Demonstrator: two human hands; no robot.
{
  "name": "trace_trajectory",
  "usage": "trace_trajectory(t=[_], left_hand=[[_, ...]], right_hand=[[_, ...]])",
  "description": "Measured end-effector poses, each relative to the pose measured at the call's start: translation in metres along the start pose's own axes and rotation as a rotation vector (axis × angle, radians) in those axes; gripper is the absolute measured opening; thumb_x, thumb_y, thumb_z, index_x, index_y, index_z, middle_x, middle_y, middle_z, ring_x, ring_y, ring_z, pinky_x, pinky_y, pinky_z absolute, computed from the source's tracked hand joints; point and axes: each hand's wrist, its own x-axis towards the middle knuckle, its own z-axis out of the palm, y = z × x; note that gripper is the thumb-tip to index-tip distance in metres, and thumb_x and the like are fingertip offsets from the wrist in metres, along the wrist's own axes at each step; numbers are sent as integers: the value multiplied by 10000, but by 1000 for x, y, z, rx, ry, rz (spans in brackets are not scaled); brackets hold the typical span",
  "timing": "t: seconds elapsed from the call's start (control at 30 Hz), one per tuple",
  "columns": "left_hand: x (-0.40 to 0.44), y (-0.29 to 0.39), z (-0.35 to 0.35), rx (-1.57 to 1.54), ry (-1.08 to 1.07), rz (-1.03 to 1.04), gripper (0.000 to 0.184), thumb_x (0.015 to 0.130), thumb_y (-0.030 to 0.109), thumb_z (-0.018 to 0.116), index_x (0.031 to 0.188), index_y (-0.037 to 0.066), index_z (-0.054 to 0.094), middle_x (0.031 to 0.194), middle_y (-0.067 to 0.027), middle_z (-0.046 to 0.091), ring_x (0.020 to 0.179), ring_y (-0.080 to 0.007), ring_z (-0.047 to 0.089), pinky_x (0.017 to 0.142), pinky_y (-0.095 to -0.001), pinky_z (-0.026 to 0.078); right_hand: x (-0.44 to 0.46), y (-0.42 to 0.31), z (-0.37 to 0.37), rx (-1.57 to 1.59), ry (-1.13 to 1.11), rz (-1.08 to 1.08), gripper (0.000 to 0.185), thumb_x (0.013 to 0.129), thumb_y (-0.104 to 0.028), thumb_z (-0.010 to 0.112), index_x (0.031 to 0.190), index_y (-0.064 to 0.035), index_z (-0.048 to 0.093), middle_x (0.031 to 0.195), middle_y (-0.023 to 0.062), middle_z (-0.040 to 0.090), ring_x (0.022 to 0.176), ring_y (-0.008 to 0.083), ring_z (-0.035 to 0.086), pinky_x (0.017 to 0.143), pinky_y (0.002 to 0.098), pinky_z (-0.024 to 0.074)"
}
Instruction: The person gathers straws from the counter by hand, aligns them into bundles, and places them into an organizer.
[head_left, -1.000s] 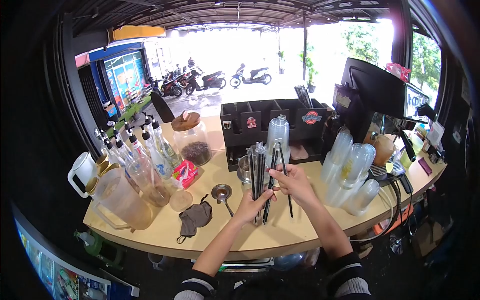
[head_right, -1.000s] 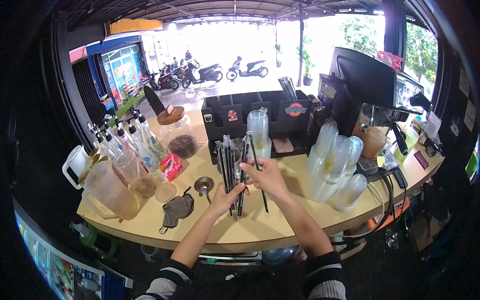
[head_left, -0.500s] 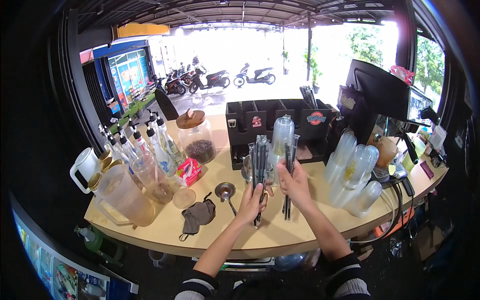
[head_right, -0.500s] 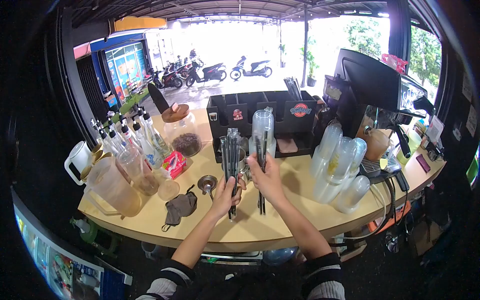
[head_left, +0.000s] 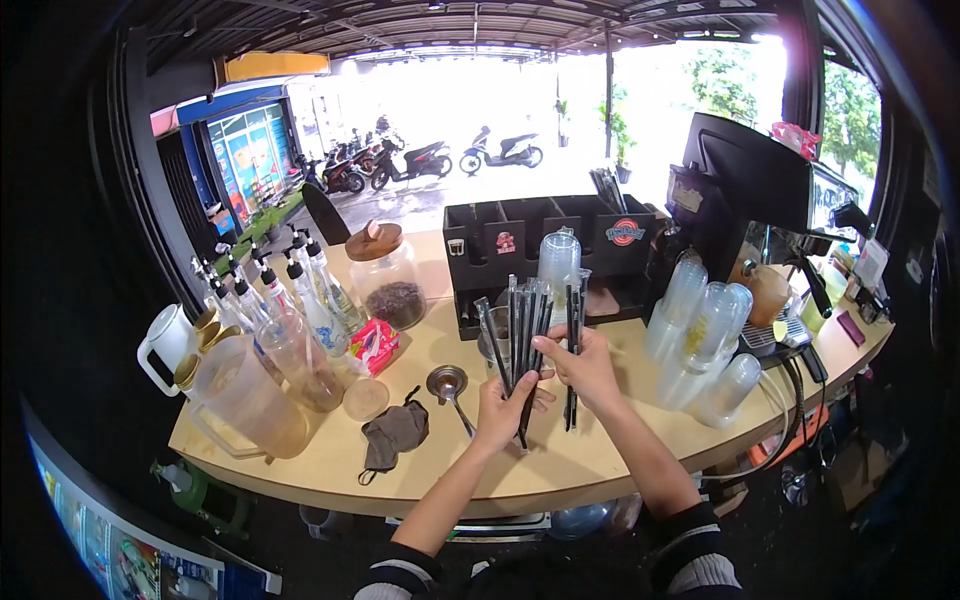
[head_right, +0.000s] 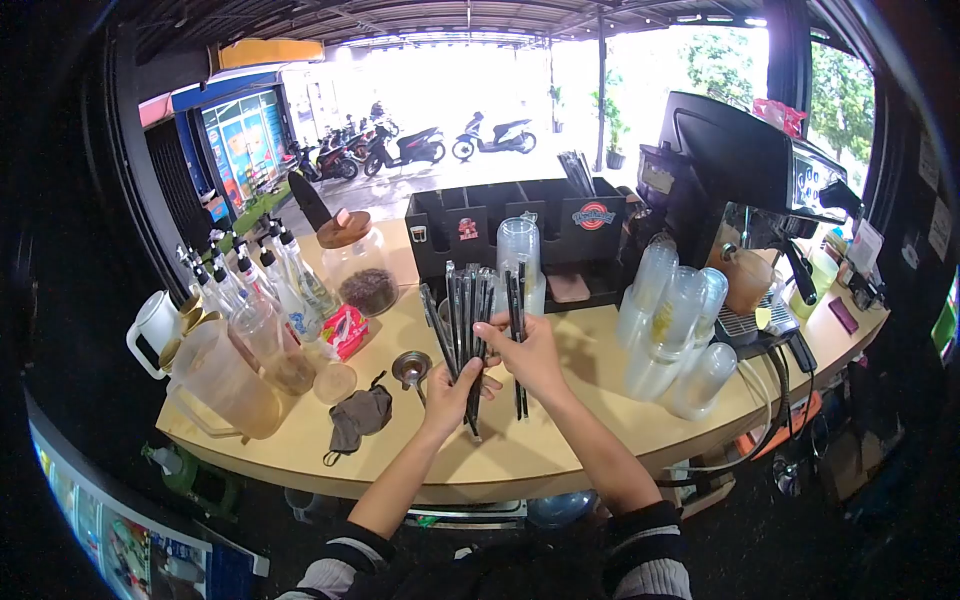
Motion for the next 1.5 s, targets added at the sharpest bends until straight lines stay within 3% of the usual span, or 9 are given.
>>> trace_trajectory(t=[0.33, 0.47, 0.53, 0.57, 0.83, 0.93, 1.0, 1.2, 1.5], left_hand=[[8, -9, -9, 67, 149, 48, 305, 887, 237, 483, 978, -45, 552, 818, -70, 612, 667, -108, 582, 614, -223, 473], [14, -17, -24, 127, 266, 107, 311, 902, 259, 451, 963, -27, 557, 636, 22, 497, 528, -57, 435, 499, -199, 365], [11, -1, -21, 4, 175, -71, 317, 907, 270, 437, 977, -19, 548, 623, 22, 484, 549, -49, 438, 499, -196, 357], [10, 7, -23, 46, 81, -129, 343, 902, 299, 440, 1026, -7, 533, 671, 20, 510, 539, -36, 433, 469, -181, 337], [15, 32, -12, -153, 35, -178, 359, 877, 319, 483, 1088, 31, 518, 711, 32, 515, 504, -8, 418, 421, -150, 307], [13, 24, -21, -72, 11, -250, 345, 883, 313, 472, 1069, 27, 524, 677, 48, 491, 444, 6, 351, 392, -150, 253], [10, 15, -22, -73, -56, -224, 341, 885, 314, 467, 1062, 28, 527, 667, 49, 488, 435, 5, 339, 391, -152, 252], [3, 15, -16, 54, -247, -225, 331, 896, 311, 443, 1070, 44, 532, 651, 48, 489, 425, 2, 321, 389, -153, 253], [6, 1, -16, -4, -77, -72, 315, 920, 254, 391, 1110, 14, 465, 749, -26, 565, 428, -8, 331, 388, -158, 265]], right_hand=[[2, 1, -10, 4, 197, -158, 182, 762, -189, 664, 788, -23, 596, 583, -54, 482, 471, 12, 383, 415, 176, 262], [-7, -11, -15, -181, 269, -448, 163, 762, -115, 630, 885, -10, 609, 631, -9, 552, 535, 58, 490, 472, 207, 372], [-6, -9, -14, -518, -43, -908, 235, 672, -21, 628, 906, -36, 614, 717, 56, 615, 636, 143, 599, 538, 254, 456], [-13, -10, -12, -607, -131, -812, 353, 588, 28, 609, 926, -72, 617, 808, 87, 623, 721, 227, 621, 594, 300, 496], [-20, 11, -6, -824, -443, -764, 304, 620, -11, 642, 913, -86, 613, 801, 86, 612, 690, 241, 605, 560, 304, 489], [-14, 9, -9, -582, -409, -630, 186, 725, -71, 632, 908, -56, 606, 761, 56, 613, 619, 184, 595, 505, 265, 451], [-2, 20, -12, -326, -33, -277, 172, 823, -166, 575, 903, -16, 598, 722, 16, 581, 508, 94, 508, 440, 215, 372], [26, 14, -17, 283, -261, 165, 204, 875, -229, 507, 883, -26, 520, 620, 5, 462, 380, 24, 283, 339, 186, 184], [23, 17, -6, 283, 16, -102, 181, 893, -210, 461, 841, -41, 424, 622, 19, 431, 364, 64, 350, 313, 194, 248]])
